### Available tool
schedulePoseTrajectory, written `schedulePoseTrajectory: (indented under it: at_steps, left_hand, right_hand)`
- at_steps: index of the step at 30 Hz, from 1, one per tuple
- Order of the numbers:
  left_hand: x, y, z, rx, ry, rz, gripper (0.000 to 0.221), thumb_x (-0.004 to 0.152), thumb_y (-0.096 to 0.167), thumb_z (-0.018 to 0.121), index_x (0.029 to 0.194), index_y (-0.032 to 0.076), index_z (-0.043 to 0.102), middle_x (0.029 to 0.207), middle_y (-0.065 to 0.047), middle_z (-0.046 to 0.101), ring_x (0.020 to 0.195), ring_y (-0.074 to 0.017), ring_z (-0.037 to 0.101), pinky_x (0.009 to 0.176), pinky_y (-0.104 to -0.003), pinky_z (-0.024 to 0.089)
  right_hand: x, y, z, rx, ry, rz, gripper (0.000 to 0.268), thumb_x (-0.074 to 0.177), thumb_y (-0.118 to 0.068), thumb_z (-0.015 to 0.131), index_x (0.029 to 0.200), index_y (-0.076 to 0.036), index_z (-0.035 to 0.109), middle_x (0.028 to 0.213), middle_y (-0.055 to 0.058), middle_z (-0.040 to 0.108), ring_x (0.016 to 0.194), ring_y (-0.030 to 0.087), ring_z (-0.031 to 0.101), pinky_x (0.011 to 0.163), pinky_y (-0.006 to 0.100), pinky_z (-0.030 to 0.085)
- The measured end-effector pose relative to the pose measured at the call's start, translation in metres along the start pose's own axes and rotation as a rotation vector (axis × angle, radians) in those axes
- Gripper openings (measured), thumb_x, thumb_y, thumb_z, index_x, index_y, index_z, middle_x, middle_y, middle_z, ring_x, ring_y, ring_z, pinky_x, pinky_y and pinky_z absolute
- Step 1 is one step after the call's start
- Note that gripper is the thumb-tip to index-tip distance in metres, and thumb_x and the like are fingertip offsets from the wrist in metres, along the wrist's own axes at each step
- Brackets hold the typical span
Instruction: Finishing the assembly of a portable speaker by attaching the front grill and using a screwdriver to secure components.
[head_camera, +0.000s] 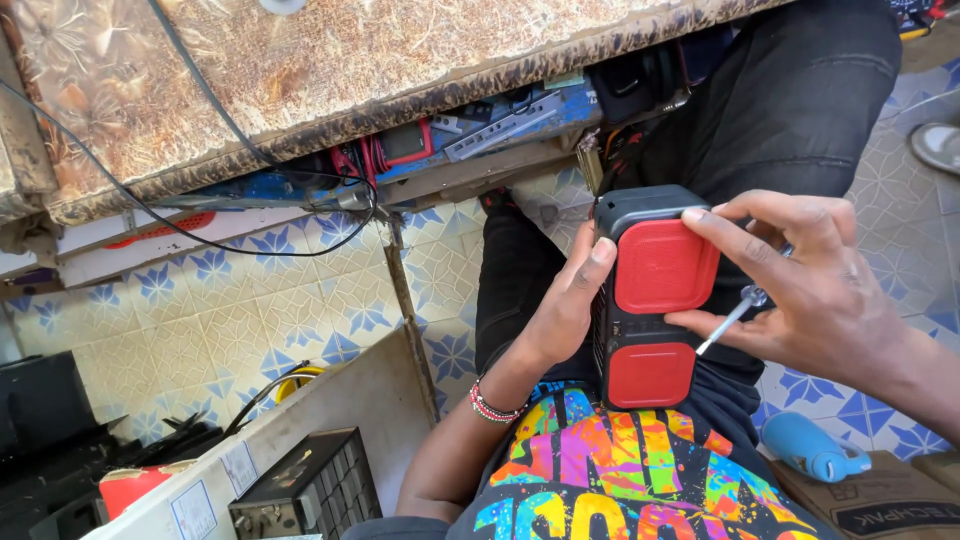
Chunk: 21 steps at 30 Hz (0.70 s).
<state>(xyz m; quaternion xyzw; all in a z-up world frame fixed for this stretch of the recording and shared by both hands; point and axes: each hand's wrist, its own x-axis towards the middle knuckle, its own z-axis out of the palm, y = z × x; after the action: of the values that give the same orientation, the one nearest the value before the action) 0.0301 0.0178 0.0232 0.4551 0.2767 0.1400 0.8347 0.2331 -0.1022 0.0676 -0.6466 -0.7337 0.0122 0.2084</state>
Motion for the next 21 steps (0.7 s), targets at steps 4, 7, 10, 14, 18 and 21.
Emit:
schedulePoseTrajectory:
  at_steps: [4,7,10,14,18,21]
  left_hand:
    - [0.000,0.005,-0.001,-0.008,-0.009,-0.001,0.066,0.101,0.057,0.038,0.144,0.008,0.038,0.135,-0.008,0.051,0.129,-0.0186,0.051,0.112,-0.036,0.044]
    - [-0.001,0.014,-0.001,0.078,-0.030,-0.108,0.091,0.085,0.070,0.046,0.149,0.007,0.029,0.136,-0.012,0.053,0.125,-0.0223,0.055,0.104,-0.039,0.050]
    - [-0.003,0.019,0.001,0.223,-0.047,-0.031,0.091,0.082,0.057,0.061,0.150,0.005,0.030,0.141,-0.011,0.052,0.128,-0.0192,0.052,0.110,-0.038,0.045]
    - [-0.003,0.016,-0.001,0.188,-0.080,0.043,0.083,0.091,0.051,0.059,0.152,0.003,0.030,0.147,-0.011,0.048,0.135,-0.0184,0.047,0.117,-0.037,0.039]
    - [-0.004,0.013,-0.001,0.070,-0.105,0.053,0.079,0.093,0.045,0.061,0.153,0.003,0.030,0.146,-0.010,0.048,0.134,-0.0169,0.046,0.118,-0.036,0.039]
    - [-0.004,0.017,-0.001,0.149,-0.083,0.025,0.078,0.091,0.052,0.058,0.148,0.004,0.034,0.141,-0.009,0.051,0.130,-0.0157,0.048,0.112,-0.036,0.043]
  right_hand:
    - [0.000,-0.001,-0.002,-0.022,-0.016,0.000,0.088,0.079,-0.059,0.083,0.146,-0.008,0.060,0.134,0.016,0.057,0.119,0.027,0.061,0.107,0.043,0.039]
    - [0.001,-0.001,-0.005,-0.101,-0.029,-0.010,0.088,0.081,-0.064,0.079,0.147,-0.008,0.061,0.134,0.015,0.058,0.116,0.028,0.063,0.107,0.042,0.042]
    - [0.001,-0.003,-0.009,-0.099,-0.069,-0.010,0.091,0.080,-0.062,0.079,0.149,-0.008,0.057,0.137,0.015,0.056,0.102,0.027,0.060,0.108,0.043,0.042]
    - [-0.003,-0.006,-0.009,-0.138,-0.098,0.003,0.089,0.081,-0.061,0.076,0.152,-0.010,0.055,0.141,0.016,0.055,0.104,0.028,0.061,0.107,0.046,0.043]
    - [-0.005,-0.008,-0.008,-0.153,-0.077,0.001,0.086,0.085,-0.062,0.073,0.151,-0.010,0.057,0.139,0.014,0.057,0.099,0.025,0.061,0.108,0.043,0.041]
    - [-0.009,-0.008,-0.008,-0.135,-0.078,0.014,0.085,0.084,-0.061,0.075,0.150,-0.011,0.057,0.140,0.015,0.054,0.099,0.025,0.062,0.105,0.045,0.045]
